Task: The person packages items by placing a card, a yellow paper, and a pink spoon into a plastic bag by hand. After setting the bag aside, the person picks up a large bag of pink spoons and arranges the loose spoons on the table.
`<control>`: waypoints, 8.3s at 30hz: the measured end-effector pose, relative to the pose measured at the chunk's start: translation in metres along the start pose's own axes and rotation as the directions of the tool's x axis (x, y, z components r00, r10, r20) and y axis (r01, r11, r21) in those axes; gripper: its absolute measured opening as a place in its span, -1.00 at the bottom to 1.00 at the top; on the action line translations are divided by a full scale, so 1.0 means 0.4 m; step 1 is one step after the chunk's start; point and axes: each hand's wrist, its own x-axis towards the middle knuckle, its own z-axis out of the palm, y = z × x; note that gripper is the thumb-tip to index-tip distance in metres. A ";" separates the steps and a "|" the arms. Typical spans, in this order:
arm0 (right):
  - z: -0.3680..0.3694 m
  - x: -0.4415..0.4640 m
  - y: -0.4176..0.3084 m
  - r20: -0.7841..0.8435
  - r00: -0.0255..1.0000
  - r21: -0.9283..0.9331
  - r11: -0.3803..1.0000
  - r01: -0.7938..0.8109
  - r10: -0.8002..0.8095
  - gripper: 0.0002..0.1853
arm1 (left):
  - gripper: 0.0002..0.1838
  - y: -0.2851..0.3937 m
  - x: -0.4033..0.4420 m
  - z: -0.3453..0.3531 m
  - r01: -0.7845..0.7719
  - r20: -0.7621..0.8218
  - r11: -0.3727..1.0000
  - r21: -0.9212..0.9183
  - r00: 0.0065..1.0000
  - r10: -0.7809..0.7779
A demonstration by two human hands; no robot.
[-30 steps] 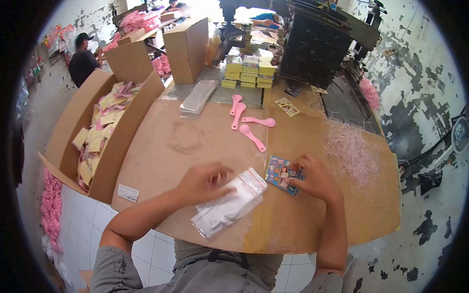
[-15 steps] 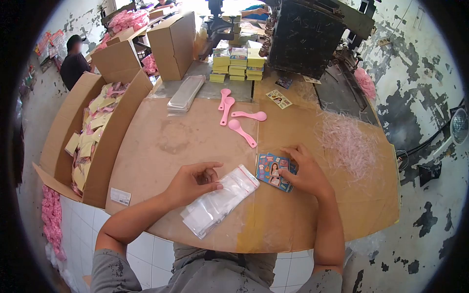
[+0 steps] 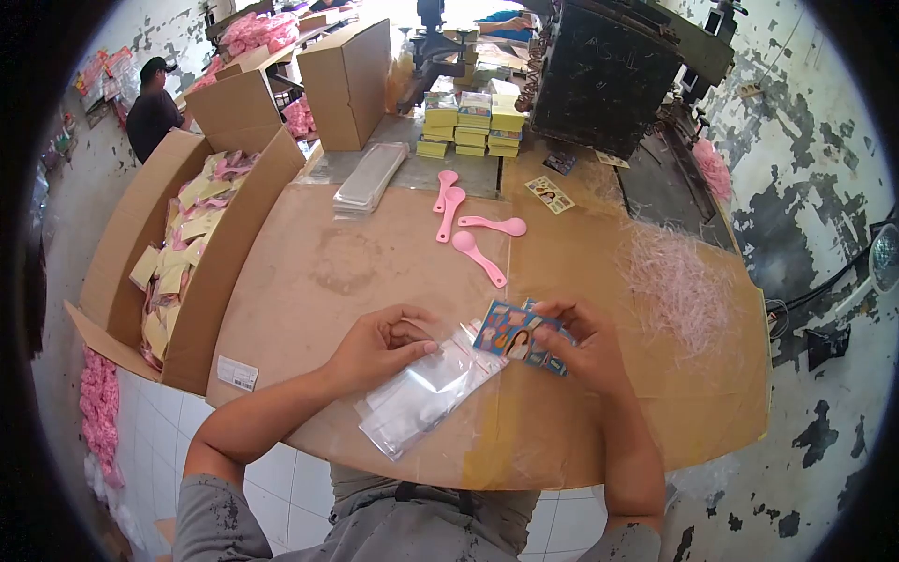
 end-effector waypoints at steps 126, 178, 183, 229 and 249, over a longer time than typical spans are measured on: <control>0.219 0.026 -0.321 0.528 0.775 -0.613 0.477 0.630 -0.346 -0.88 | -0.35 0.073 -0.049 0.014 -0.589 0.116 0.782 0.204 0.807 0.579; -0.311 -0.070 -0.159 -0.263 0.875 -0.963 0.059 -0.262 -0.407 -0.41 | -0.77 0.089 -0.057 0.007 -0.244 -0.090 0.970 -0.005 0.966 0.242; -0.440 0.017 -0.089 -0.311 0.945 -0.503 0.826 -0.255 0.102 -0.52 | -0.74 0.079 -0.051 0.000 -0.277 -0.082 0.961 0.017 0.957 0.278; 0.193 0.027 -0.059 0.262 0.958 0.013 0.992 -0.125 0.117 -0.83 | -0.72 0.042 -0.037 0.018 -0.194 -0.062 0.978 -0.071 0.980 0.190; 0.168 0.006 -0.048 0.194 0.964 0.004 0.983 -0.186 0.181 -0.81 | -0.75 0.037 -0.042 0.041 -0.192 -0.015 0.969 -0.155 0.981 0.192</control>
